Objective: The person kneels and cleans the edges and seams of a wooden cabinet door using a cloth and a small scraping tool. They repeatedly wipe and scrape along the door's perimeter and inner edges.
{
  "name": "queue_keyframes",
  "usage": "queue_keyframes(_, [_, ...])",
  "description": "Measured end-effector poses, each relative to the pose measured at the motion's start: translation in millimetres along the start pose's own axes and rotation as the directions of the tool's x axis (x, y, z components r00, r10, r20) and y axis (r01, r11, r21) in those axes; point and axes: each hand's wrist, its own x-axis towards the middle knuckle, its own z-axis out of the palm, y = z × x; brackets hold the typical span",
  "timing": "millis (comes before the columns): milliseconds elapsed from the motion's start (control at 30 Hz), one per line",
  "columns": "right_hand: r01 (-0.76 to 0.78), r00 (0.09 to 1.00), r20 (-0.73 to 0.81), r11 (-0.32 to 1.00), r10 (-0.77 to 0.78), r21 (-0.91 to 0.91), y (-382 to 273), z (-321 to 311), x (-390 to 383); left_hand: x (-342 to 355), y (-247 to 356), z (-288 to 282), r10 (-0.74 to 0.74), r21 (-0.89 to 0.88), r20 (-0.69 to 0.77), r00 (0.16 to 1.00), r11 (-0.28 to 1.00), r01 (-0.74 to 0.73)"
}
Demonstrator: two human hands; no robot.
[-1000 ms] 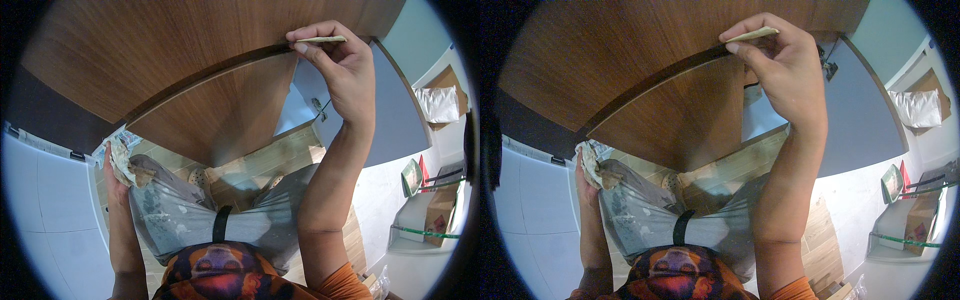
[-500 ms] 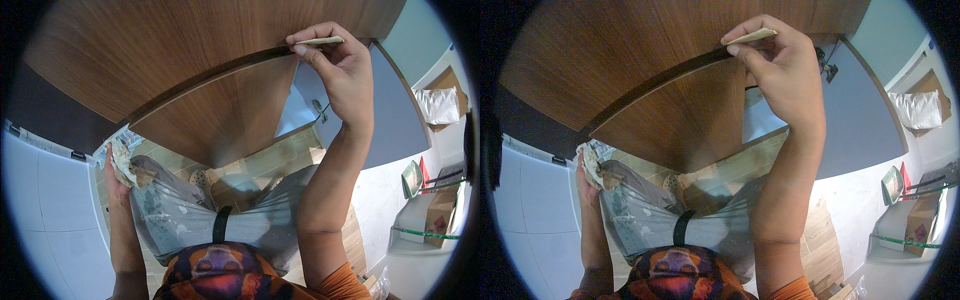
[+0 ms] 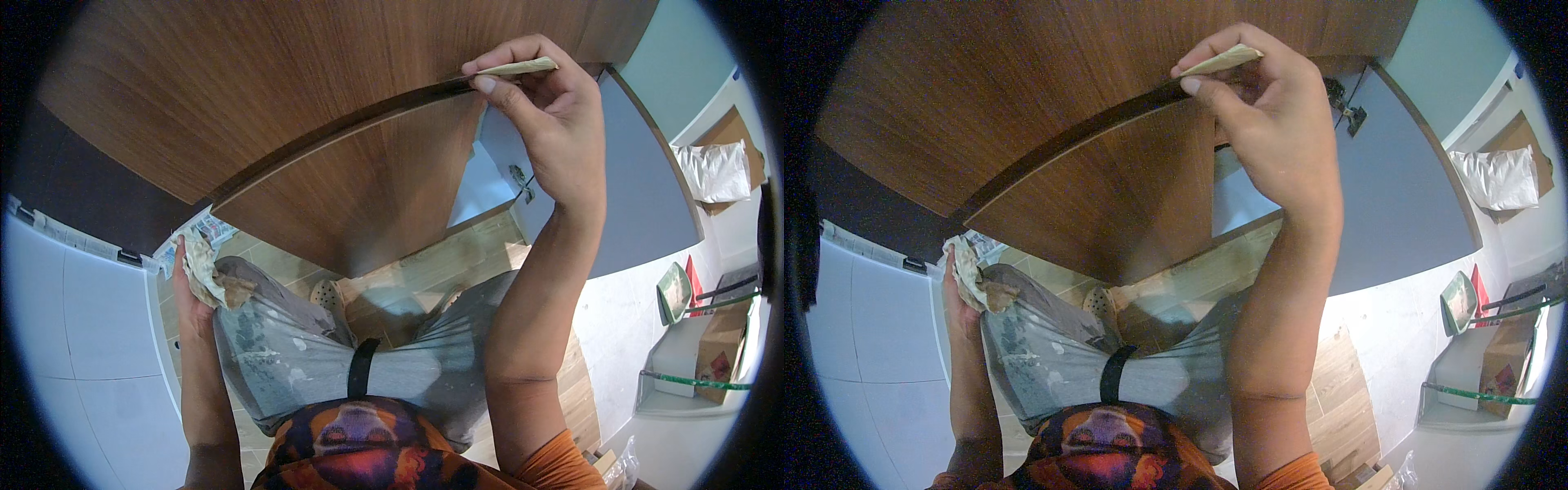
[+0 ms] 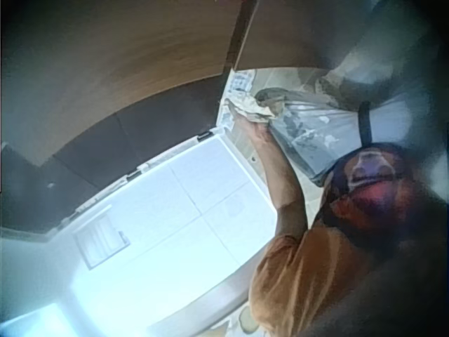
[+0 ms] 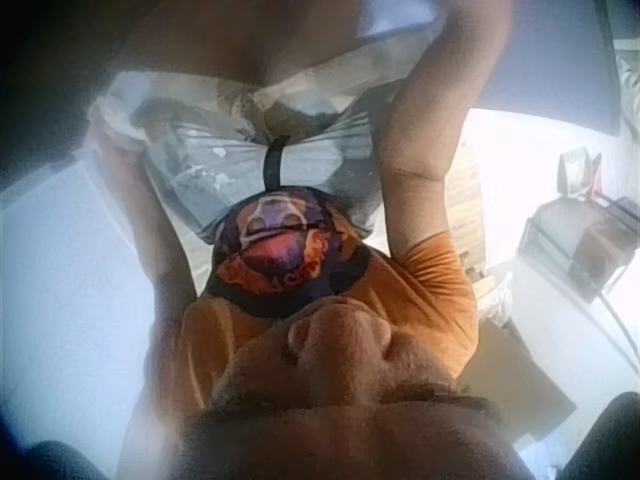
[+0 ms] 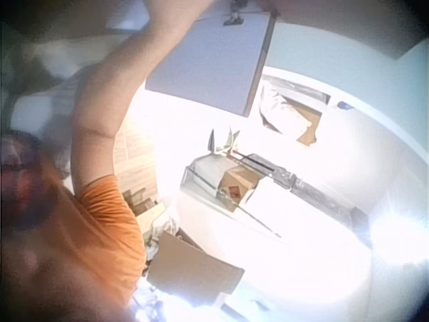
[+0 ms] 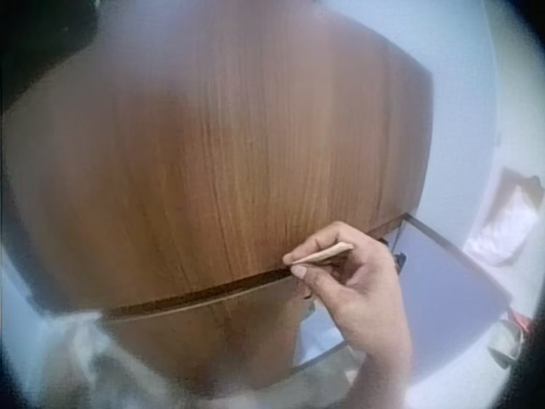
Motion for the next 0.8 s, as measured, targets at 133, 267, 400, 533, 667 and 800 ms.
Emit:
queue_keyframes(133, [-0.013, 1.000, -0.008, 0.999, 0.014, 0.032, 1, -1, 0, 3, 0, -5, 0.005, -0.010, 0.013, 1.000, 1.000, -0.004])
queue_keyframes(267, [0.024, 1.000, 0.003, 0.999, -0.024, 0.039, 1, 5, 1, 3, 0, -6, 0.007, -0.002, 0.032, 0.999, 1.000, -0.007])
queue_keyframes(400, [0.015, 1.000, 0.000, 1.000, -0.015, 0.009, -3, 3, 0, -1, 0, 0, 0.006, 0.011, 0.037, 0.999, 1.000, -0.007])
queue_keyframes(533, [0.004, 1.000, 0.002, 0.999, -0.004, 0.052, -3, 4, 1, 0, -1, 1, 0.001, 0.000, 0.027, 1.000, 1.000, -0.001])
queue_keyframes(667, [0.022, 0.999, 0.047, 0.999, -0.024, 0.046, -5, 7, 1, -2, 1, 1, 0.000, 0.000, 0.049, 0.999, 1.000, 0.000])
queue_keyframes(800, [0.037, 0.999, 0.019, 0.998, -0.039, 0.060, -5, 11, 1, -3, 0, 4, 0.004, 0.018, 0.061, 0.998, 1.000, -0.005])
